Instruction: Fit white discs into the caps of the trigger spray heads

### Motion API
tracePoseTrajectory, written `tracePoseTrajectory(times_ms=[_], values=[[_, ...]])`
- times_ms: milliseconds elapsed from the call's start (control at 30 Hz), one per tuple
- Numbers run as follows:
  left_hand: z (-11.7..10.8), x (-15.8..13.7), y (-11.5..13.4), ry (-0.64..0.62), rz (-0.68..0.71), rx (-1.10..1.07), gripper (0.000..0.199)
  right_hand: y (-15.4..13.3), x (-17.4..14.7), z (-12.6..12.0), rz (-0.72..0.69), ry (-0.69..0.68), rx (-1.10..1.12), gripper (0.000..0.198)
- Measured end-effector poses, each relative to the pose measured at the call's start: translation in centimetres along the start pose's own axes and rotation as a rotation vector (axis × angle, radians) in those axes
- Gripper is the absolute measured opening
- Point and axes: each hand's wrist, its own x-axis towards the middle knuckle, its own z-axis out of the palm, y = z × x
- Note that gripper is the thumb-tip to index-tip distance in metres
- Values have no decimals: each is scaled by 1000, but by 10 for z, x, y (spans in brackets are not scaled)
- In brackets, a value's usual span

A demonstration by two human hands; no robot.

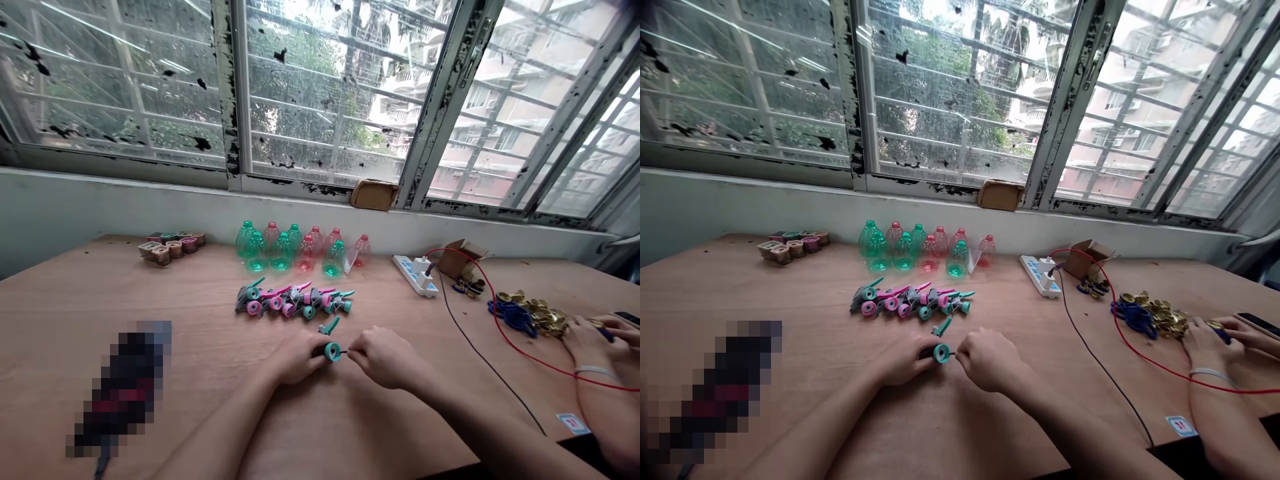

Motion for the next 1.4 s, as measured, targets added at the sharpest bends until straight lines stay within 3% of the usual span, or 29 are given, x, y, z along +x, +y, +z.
tracePoseTrajectory(times_ms=[167, 367, 467, 667, 933, 1400], values=[[-2, -1, -1, -14, 15, -41, 9, 11, -1, 23, -145, 77, 174, 43], [-3, -1, 3, -15, -1, 2, 8, 4, -7, 18, -57, 192, -73, 36], [-1, 0, 4, 5, -28, 24, 9, -3, -10, 10, -84, 163, -205, 24], [3, 4, 1, 1, 16, 24, 7, -5, -10, 5, -149, 12, -269, 25], [0, 6, 1, -51, 39, 18, 6, 13, -3, 12, -69, 35, -100, 41], [-4, 5, 3, -85, 55, -68, 11, 33, 6, 16, -300, 58, 93, 39]])
